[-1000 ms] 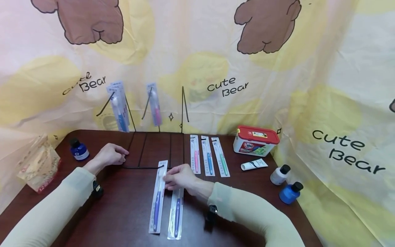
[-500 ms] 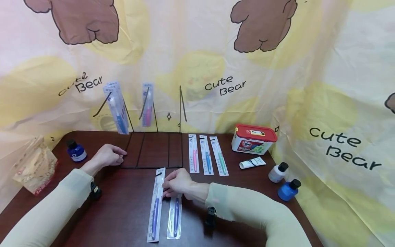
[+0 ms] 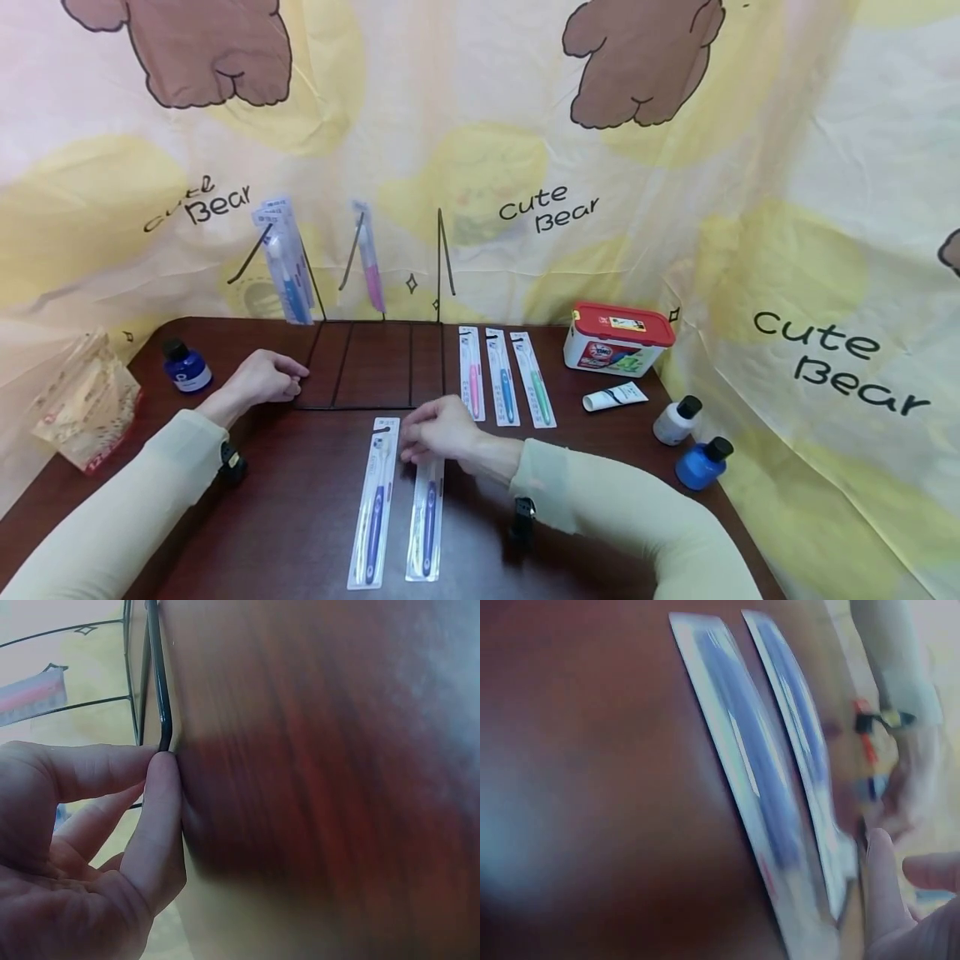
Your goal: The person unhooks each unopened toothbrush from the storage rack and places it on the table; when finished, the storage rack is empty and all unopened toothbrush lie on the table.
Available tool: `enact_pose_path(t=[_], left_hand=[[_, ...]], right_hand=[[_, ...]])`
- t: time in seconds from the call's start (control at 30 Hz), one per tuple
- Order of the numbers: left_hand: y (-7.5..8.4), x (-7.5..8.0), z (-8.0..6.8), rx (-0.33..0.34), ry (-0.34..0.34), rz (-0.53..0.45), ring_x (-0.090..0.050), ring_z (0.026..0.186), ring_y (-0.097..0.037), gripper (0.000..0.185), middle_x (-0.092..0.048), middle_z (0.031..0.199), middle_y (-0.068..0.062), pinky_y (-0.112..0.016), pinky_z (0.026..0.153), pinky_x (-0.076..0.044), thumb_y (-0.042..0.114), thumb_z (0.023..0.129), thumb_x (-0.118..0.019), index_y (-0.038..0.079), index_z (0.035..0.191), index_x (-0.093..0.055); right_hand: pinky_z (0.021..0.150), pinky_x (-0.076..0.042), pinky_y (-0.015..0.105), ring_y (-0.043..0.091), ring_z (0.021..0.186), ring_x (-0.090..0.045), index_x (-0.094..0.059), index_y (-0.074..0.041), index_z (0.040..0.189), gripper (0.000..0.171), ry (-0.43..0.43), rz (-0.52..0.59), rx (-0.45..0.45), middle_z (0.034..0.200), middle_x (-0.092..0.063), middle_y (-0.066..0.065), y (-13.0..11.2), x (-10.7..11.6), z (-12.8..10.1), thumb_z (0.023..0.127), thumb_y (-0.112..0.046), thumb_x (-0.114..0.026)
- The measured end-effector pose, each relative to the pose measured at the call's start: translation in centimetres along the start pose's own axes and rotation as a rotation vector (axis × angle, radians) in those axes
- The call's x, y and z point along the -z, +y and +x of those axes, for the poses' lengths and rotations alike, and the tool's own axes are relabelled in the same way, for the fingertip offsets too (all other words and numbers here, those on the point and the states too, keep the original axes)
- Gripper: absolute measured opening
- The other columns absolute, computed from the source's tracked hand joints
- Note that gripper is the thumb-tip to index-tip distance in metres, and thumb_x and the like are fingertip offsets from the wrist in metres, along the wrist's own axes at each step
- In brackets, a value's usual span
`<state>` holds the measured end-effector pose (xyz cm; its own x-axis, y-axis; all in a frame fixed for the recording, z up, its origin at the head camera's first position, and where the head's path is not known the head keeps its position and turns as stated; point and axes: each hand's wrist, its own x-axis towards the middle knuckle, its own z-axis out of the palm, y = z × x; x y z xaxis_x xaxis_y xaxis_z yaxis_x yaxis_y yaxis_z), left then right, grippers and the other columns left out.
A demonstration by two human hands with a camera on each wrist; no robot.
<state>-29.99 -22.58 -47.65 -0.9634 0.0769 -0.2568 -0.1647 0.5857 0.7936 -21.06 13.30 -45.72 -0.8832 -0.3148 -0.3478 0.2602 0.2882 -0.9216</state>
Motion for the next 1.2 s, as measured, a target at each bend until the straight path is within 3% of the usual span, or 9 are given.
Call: enact_pose_path(t=[0.17, 0.37, 0.5, 0.67, 0.8, 0.9, 1.07, 1.2], left_hand=[[-0.2, 0.2, 0.0, 0.007, 0.005, 0.016, -0.079, 0.083, -0.011, 0.035, -0.080, 0.124, -0.025, -0.034, 0.079, -0.071, 0.000, 0.091, -0.075, -0.004, 0.126, -0.081], [-0.3, 0.3, 0.0, 0.008, 0.010, 0.016, -0.078, 0.081, -0.011, 0.035, -0.079, 0.123, -0.026, -0.034, 0.079, -0.072, -0.001, 0.091, -0.074, -0.005, 0.125, -0.081], [-0.2, 0.0, 0.2, 0.005, 0.001, 0.009, -0.076, 0.080, -0.010, 0.035, -0.078, 0.123, -0.025, -0.035, 0.079, -0.072, 0.000, 0.091, -0.075, -0.004, 0.125, -0.081], [0.0, -0.4, 0.5, 0.003, -0.007, 0.007, -0.077, 0.082, -0.010, 0.034, -0.077, 0.129, -0.025, -0.036, 0.081, -0.072, 0.000, 0.091, -0.075, -0.003, 0.125, -0.082], [0.2, -0.4, 0.3, 0.006, -0.008, 0.013, -0.076, 0.082, -0.011, 0.034, -0.077, 0.128, -0.024, -0.037, 0.082, -0.072, 0.001, 0.092, -0.075, -0.002, 0.125, -0.082], [0.4, -0.2, 0.2, 0.006, -0.007, 0.019, -0.075, 0.080, -0.011, 0.034, -0.079, 0.124, -0.024, -0.037, 0.081, -0.072, 0.001, 0.092, -0.075, -0.003, 0.125, -0.082], [0.4, -0.1, -0.1, 0.009, -0.003, 0.018, -0.077, 0.081, -0.010, 0.034, -0.079, 0.125, -0.025, -0.037, 0.081, -0.072, 0.000, 0.092, -0.075, -0.003, 0.125, -0.082], [0.2, -0.1, 0.0, 0.018, 0.004, 0.023, -0.079, 0.084, -0.012, 0.033, -0.078, 0.128, -0.026, -0.037, 0.082, -0.072, 0.000, 0.093, -0.075, -0.003, 0.125, -0.082]], right_hand=[[0.090, -0.072, 0.041, 0.026, 0.095, -0.085, -0.077, -0.001, 0.133, 0.034, 0.126, 0.013, 0.158, 0.119, -0.083, 0.023, -3.3, 1.6, 4.3, 0.100, -0.007, -0.081], [0.113, -0.062, 0.039, 0.032, 0.127, -0.077, -0.076, -0.005, 0.139, 0.038, 0.361, -0.105, 0.422, 0.136, -0.081, 0.016, -9.6, 2.0, 10.7, 0.103, -0.017, -0.081], [0.121, -0.058, 0.041, 0.032, 0.137, -0.072, -0.072, -0.005, 0.146, 0.043, 0.460, -0.010, 0.507, 0.145, -0.077, 0.015, -14.3, 1.4, 13.5, 0.104, -0.014, -0.079], [0.109, -0.062, 0.033, 0.025, 0.124, -0.078, -0.079, -0.009, 0.137, 0.033, 0.531, 0.062, 0.527, 0.133, -0.083, 0.013, -17.9, 0.6, 14.8, 0.105, -0.013, -0.079], [0.085, -0.060, 0.022, 0.017, 0.103, -0.081, -0.086, -0.012, 0.123, 0.020, 0.584, 0.028, 0.527, 0.117, -0.087, 0.010, -18.7, 0.1, 15.0, 0.104, -0.016, -0.080], [0.076, -0.058, 0.020, 0.017, 0.094, -0.081, -0.087, -0.011, 0.119, 0.017, 0.601, 0.025, 0.536, 0.113, -0.087, 0.011, -18.8, 0.0, 14.9, 0.104, -0.015, -0.079], [0.084, -0.070, 0.034, 0.023, 0.091, -0.082, -0.087, -0.008, 0.120, 0.018, 0.600, 0.090, 0.561, 0.112, -0.087, 0.013, -18.6, 0.0, 14.2, 0.105, -0.012, -0.079], [0.088, -0.072, 0.042, 0.018, 0.084, -0.079, -0.086, -0.004, 0.120, 0.018, 0.590, 0.127, 0.625, 0.110, -0.086, 0.018, -17.7, 0.5, 13.6, 0.104, -0.008, -0.078]])
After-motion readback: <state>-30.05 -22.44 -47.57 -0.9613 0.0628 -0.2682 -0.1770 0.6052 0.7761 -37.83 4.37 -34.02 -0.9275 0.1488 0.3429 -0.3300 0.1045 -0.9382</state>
